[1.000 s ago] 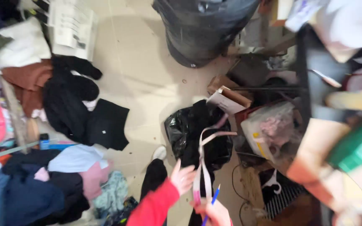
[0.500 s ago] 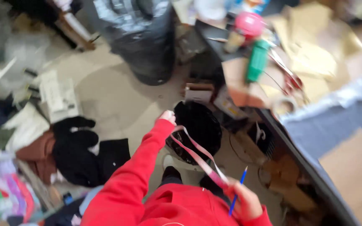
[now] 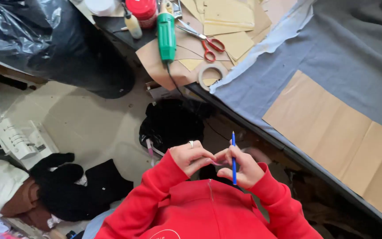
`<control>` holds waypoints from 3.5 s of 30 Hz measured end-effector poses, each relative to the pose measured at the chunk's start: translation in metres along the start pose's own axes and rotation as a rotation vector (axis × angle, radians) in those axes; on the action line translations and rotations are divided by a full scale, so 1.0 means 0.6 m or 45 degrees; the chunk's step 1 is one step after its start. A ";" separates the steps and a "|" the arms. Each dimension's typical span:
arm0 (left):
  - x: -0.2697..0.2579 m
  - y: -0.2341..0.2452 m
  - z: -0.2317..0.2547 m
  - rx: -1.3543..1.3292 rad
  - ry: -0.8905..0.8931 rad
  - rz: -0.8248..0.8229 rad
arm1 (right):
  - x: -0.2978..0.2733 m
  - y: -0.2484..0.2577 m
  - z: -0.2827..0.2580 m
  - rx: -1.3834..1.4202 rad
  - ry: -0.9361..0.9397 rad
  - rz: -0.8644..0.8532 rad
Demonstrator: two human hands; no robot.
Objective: The person measures and marks a piece of cardboard with a ruler and pencil. They then use an electric rotary cutter to cut a large piece of grey fabric on a table. The person folds the cut fabric and handles a roll of tape.
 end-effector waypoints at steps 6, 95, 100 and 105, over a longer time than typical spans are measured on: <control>0.108 0.018 0.070 -0.135 -0.069 0.022 | -0.088 0.105 0.032 0.368 -0.037 -0.020; 0.445 -0.267 -0.339 0.865 -0.187 -0.435 | 0.106 0.544 0.111 -0.515 -0.020 1.367; 0.472 -0.256 -0.381 0.997 -0.384 -0.288 | 0.101 0.541 0.108 -0.498 -0.043 1.350; 0.501 -0.252 -0.411 0.679 -0.469 -0.112 | 0.101 0.539 0.104 -0.637 -0.039 1.373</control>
Point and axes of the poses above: each hand's wrist, its own x-axis towards the middle knuckle, its own y-axis out of the back of the hand, z = x × y, the point moved 9 cm from there along x, towards the middle knuckle, and after that the axes turned 5 degrees about -y, right-handed, at the moved point
